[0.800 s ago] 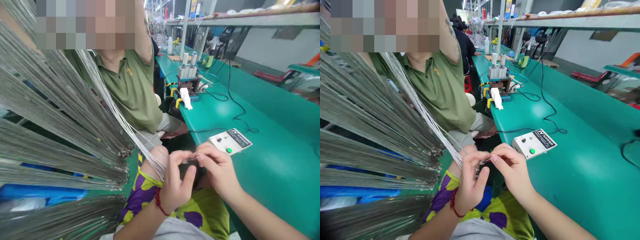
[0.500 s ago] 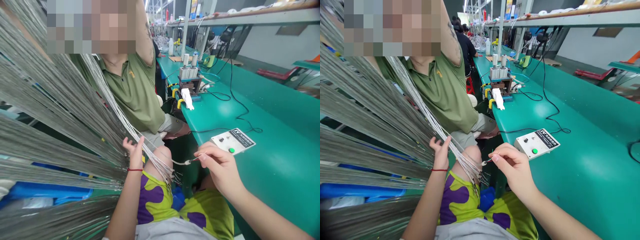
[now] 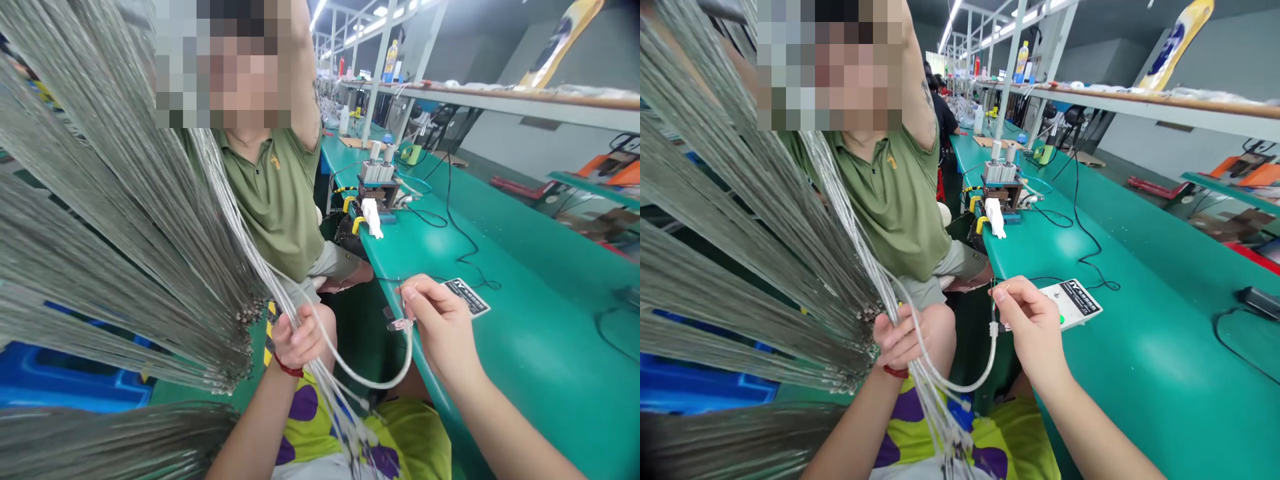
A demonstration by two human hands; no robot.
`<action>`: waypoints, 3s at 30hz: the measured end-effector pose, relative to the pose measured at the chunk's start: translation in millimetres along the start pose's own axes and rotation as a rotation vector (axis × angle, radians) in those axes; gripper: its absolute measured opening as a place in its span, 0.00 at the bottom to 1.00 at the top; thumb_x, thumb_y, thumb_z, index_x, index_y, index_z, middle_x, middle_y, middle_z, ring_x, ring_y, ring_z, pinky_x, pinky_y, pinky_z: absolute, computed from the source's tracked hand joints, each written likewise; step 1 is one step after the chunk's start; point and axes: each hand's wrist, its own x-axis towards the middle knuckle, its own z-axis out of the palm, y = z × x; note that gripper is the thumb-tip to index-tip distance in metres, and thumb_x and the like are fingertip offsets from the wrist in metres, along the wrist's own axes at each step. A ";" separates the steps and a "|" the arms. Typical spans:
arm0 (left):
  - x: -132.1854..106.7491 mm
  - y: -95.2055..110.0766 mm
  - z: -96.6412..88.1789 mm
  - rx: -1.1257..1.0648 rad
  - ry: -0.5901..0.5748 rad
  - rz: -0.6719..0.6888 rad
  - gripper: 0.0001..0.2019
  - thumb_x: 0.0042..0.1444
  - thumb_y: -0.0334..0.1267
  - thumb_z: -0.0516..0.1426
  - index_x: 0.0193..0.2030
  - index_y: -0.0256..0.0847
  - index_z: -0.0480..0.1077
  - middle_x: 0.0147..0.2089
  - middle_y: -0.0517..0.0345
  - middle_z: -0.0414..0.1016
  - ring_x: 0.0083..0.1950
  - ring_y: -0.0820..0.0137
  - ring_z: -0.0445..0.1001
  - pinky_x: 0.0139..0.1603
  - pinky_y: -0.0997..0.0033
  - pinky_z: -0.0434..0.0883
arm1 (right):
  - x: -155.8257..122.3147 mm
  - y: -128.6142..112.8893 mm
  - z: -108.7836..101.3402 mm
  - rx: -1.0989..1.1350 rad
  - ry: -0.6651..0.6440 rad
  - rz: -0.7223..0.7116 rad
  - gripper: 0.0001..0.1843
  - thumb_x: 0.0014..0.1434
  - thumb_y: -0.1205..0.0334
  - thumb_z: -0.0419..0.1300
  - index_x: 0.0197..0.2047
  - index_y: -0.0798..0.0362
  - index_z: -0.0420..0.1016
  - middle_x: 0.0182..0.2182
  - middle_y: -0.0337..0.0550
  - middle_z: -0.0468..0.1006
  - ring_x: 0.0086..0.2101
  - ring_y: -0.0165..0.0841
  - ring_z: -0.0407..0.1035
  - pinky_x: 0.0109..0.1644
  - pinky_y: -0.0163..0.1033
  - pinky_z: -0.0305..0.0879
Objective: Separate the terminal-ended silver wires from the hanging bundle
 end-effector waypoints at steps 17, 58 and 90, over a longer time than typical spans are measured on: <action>-41.7 -33.3 132.0 0.149 -0.102 -0.060 0.16 0.58 0.37 0.69 0.53 0.46 0.79 0.43 0.59 0.81 0.15 0.88 0.52 0.17 0.84 0.64 | -4.1 -31.6 13.2 -0.261 -0.187 -0.135 0.09 0.68 0.59 0.63 0.35 0.49 0.79 0.35 0.41 0.78 0.35 0.32 0.72 0.36 0.37 0.67; -37.2 -20.3 129.0 0.457 0.059 -0.058 0.11 0.61 0.40 0.66 0.31 0.38 0.73 0.20 0.67 0.64 0.16 0.83 0.49 0.19 0.78 0.53 | -9.9 -3.4 11.7 0.011 -0.247 0.229 0.09 0.56 0.57 0.75 0.29 0.50 0.83 0.27 0.41 0.82 0.29 0.33 0.73 0.34 0.38 0.70; -30.2 -19.6 144.6 0.195 0.027 -0.124 0.10 0.60 0.36 0.66 0.32 0.37 0.72 0.25 0.63 0.73 0.15 0.87 0.49 0.16 0.86 0.54 | 5.1 -12.6 -20.2 -0.212 -0.591 -0.171 0.07 0.67 0.61 0.64 0.46 0.48 0.85 0.35 0.43 0.85 0.32 0.35 0.75 0.37 0.42 0.72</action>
